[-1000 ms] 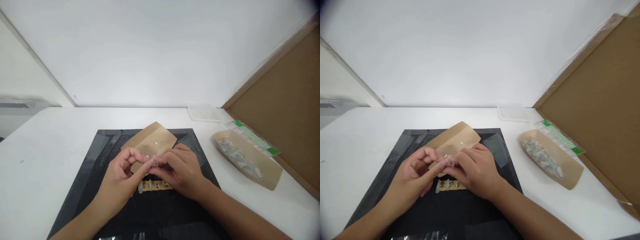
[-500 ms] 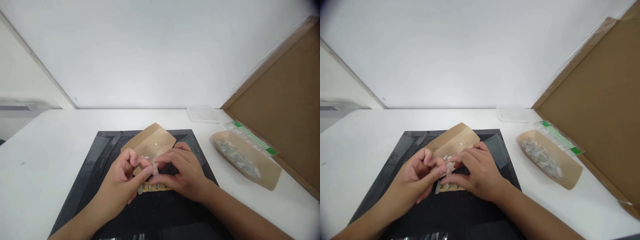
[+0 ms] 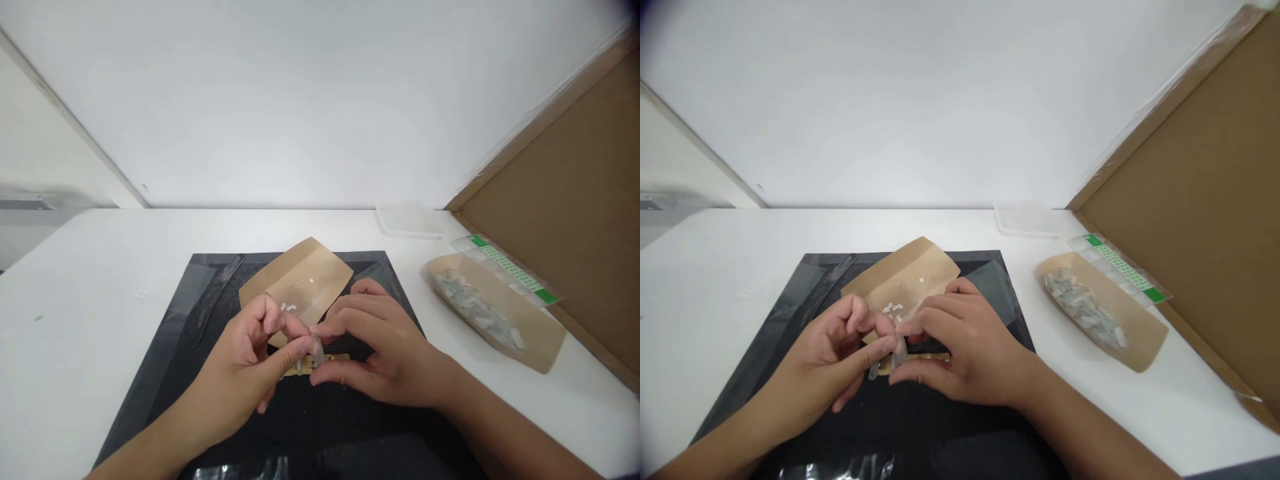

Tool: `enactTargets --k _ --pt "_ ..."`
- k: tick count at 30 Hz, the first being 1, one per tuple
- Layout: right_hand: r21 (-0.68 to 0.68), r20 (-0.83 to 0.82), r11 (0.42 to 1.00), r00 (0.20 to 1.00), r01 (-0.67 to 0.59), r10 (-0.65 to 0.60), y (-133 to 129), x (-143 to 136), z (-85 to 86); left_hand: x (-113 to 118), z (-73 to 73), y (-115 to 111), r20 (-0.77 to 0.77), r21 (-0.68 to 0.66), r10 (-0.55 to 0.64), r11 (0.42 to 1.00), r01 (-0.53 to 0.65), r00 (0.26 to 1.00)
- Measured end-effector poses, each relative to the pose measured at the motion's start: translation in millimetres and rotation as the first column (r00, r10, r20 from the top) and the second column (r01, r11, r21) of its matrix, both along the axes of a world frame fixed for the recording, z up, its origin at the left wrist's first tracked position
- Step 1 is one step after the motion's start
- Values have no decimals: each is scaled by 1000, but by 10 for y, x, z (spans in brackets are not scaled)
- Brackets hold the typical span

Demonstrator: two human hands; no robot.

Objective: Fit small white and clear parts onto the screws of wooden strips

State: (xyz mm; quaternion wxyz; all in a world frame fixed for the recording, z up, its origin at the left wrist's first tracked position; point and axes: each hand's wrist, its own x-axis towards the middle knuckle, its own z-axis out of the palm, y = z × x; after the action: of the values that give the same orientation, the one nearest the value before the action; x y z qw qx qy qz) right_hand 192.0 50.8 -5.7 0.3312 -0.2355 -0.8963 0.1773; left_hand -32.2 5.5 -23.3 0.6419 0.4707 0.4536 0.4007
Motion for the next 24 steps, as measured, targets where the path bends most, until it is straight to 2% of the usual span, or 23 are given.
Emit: enactTargets --k 11,14,16,19,22,24 --pt "0 86 999 995 43 -42 -67 -8 41 -35 -2 44 -23 17 -10 1000 10 1000" --pt "-51 103 998 994 44 -38 -66 21 33 -55 -24 33 -143 88 13 996 -1 990" --pt "-86 101 995 994 47 -38 -63 55 7 -73 -31 29 -250 185 41 983 6 967" --pt "-104 92 994 996 32 -22 -69 107 -56 -108 -24 33 -389 404 125 914 47 913" --pt "-124 89 992 996 6 5 -82 142 -140 -147 -8 47 -489 639 268 758 132 830" --pt "-148 87 989 996 -2 15 -84 150 -200 -173 0 63 -494 733 330 656 181 805"
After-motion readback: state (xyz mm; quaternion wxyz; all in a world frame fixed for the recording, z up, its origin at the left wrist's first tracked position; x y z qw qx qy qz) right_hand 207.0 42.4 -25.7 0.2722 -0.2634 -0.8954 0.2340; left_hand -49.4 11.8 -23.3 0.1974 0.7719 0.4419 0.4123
